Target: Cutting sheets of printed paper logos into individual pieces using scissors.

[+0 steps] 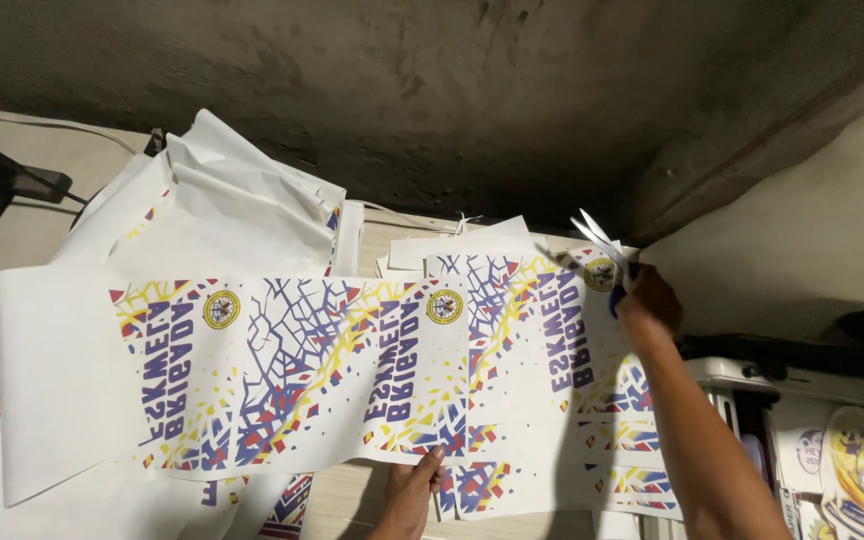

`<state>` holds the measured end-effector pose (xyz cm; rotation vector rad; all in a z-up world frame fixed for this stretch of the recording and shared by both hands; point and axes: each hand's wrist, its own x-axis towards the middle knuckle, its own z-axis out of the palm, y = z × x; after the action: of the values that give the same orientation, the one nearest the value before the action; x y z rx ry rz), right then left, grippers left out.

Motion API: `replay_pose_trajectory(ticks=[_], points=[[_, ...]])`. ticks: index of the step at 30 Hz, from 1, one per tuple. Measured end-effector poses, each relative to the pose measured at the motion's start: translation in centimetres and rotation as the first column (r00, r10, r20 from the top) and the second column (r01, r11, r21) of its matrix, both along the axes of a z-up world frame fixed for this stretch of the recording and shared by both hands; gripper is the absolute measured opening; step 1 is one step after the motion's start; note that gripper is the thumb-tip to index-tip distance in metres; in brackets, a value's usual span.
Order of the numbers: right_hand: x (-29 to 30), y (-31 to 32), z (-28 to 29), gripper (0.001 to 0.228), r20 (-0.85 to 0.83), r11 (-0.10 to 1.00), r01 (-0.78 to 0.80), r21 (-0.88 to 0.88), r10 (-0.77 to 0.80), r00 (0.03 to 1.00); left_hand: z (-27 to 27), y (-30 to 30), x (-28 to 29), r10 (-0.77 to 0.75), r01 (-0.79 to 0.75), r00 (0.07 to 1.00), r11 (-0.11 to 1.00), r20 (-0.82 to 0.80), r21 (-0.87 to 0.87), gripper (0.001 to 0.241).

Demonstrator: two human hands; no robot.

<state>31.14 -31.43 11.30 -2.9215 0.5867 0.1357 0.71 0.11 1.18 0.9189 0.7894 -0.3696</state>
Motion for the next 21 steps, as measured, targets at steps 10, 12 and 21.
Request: replay_pose_trajectory(ticks=[10,12,21], points=[[-11.3,7.9,-4.2,0.023,-0.071,0.683,-0.111,0.722,0.233,0.970,-2.7,-2.0,-0.3,0.044,-0.038,0.996,0.996,0.078,-0.075,0.028],[-14.6,11.2,-6.1,0.022,-0.132,0.584,-0.027,0.811,0.228,0.965,-3.4,-3.0,-0.4,0.064,-0.052,0.990,0.994,0.126,-0.096,0.028],[-12.3,6.6,-4.0,0.016,0.089,0.265,-0.130,0.955,0.164,0.983,-5.5,1.9,-0.4,0.309,-0.236,0.936,0.906,0.168,-0.350,0.046]])
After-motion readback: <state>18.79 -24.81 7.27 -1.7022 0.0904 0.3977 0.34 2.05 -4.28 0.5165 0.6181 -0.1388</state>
